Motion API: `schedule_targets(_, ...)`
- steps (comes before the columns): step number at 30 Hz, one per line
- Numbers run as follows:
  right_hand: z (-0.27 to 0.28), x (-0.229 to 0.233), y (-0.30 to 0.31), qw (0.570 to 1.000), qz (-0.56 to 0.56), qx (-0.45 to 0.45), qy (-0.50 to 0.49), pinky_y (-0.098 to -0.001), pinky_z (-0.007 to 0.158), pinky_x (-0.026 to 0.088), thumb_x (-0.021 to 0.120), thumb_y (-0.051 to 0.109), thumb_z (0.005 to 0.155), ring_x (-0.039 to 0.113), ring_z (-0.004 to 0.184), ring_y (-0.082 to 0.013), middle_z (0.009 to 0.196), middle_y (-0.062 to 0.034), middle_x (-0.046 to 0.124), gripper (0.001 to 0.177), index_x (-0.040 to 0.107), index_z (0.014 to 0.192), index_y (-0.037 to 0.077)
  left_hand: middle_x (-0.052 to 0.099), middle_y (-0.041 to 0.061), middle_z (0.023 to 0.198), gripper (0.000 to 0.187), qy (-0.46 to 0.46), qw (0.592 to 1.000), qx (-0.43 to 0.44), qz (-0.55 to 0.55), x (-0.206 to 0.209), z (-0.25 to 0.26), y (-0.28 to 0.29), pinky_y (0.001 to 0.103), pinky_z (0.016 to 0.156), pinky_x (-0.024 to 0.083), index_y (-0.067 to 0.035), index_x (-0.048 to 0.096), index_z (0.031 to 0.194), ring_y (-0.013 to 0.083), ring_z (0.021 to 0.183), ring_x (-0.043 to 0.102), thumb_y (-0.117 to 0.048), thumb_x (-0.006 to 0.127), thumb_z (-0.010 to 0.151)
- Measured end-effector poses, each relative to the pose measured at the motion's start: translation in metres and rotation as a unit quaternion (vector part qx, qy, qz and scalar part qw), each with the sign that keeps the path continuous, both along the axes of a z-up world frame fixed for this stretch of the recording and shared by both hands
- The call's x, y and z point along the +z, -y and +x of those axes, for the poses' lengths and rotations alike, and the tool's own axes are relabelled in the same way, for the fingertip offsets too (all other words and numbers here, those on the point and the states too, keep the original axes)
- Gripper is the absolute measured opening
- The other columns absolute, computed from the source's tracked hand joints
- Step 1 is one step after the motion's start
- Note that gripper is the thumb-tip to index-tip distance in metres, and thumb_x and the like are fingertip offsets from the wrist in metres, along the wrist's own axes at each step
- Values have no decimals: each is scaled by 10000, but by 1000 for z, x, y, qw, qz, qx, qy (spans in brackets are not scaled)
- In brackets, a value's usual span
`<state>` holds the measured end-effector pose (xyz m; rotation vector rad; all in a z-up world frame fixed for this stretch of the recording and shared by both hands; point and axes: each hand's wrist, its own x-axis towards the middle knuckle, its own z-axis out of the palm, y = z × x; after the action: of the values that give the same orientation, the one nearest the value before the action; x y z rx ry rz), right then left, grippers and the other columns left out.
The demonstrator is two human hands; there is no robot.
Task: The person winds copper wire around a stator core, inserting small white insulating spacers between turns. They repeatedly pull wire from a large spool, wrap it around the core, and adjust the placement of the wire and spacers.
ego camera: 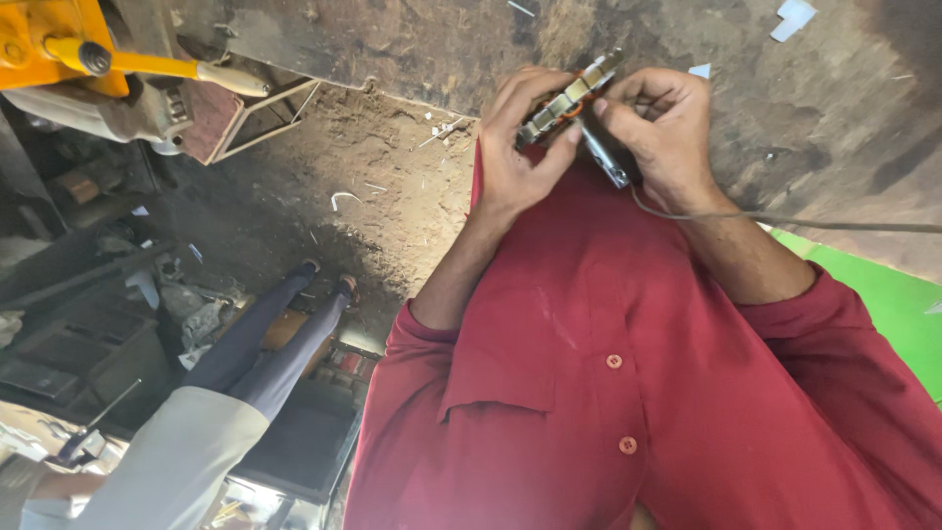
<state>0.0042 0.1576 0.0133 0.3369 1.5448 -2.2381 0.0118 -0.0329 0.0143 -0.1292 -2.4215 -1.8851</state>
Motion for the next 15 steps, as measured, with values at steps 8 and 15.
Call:
schedule_targets(8,-6,7,-12,896,264,62,-351,-307,777,504,759,-62,905,640,889,-206,1036,-115,663,238,612,1086,-10,717,85,1100,287,-4,999,44,-13,-3,-4,-14,381,1041,546,-40,711,1115,245,1122,680,-65,822,851)
schedule_targets(15,-29,17,-19,663,438,108,-597,-374,674,433,839,-34,872,652,782,-239,963,-92,717,208,732,1041,24,725,73,1087,274,-18,999,25,-15,-1,-8,-12,362,995,545,-50,707,1114,218,1065,691,-50,809,861)
